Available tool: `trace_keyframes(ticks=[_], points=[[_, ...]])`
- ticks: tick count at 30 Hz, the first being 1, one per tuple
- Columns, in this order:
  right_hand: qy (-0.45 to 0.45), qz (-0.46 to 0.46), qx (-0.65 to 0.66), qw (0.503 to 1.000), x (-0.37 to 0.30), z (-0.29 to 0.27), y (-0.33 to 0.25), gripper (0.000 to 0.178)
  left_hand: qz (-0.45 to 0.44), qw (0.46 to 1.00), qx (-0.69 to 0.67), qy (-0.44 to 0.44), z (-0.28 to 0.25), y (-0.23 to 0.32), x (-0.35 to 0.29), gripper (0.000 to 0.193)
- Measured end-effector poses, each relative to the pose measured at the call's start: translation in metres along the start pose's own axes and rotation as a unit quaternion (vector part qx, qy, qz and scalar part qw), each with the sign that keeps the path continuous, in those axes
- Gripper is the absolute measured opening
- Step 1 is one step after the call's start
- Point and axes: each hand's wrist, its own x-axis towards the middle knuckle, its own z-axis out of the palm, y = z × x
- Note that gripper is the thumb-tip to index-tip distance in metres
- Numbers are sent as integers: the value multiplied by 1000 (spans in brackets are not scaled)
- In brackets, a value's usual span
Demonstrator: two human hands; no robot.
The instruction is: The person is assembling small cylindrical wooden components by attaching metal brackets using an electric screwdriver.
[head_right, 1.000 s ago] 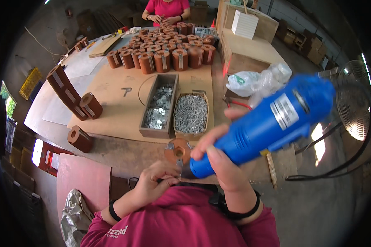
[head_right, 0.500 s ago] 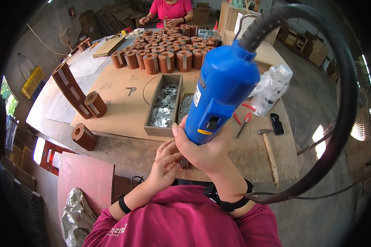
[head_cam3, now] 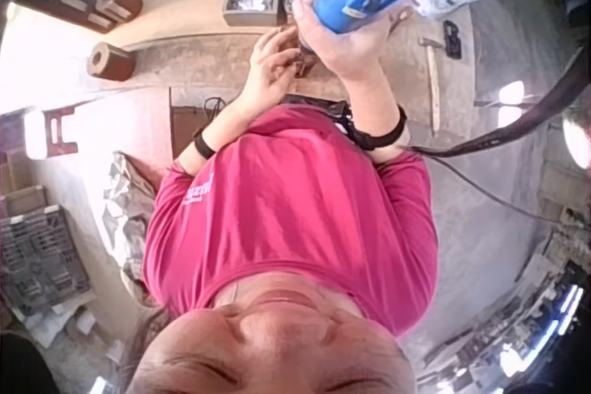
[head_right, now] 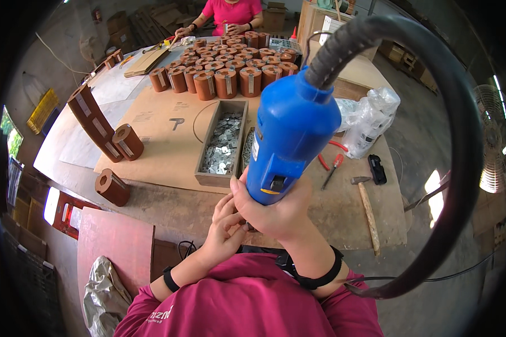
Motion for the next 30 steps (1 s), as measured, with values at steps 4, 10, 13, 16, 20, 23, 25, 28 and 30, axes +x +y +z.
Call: trace_keyframes(ticks=[4,10,13,16,20,23,25,28,30], points=[[-10,-21,-4,1000,3,0,2,54,-1,1000,4,-2,0,-8,2,29],[-50,-57,-54,996,9,-1,5,53,-3,997,53,57,-3,0,15,38],[-65,-113,-186,974,8,-4,13,51,33,988,126,85,1,-7,12,46],[-15,26,-11,999,-3,3,7,51,59,985,144,69,0,-6,7,45],[-7,50,-8,999,-8,3,2,52,56,996,53,53,5,-7,4,38],[-5,44,16,999,-7,2,5,52,27,998,38,53,6,-3,3,36],[-2,64,10,998,-5,2,10,51,27,998,31,54,8,-9,3,36],[4,49,9,999,2,2,23,52,52,996,44,66,6,-15,15,34],[-9,16,24,1000,5,4,24,51,43,996,44,71,5,-16,16,33]])
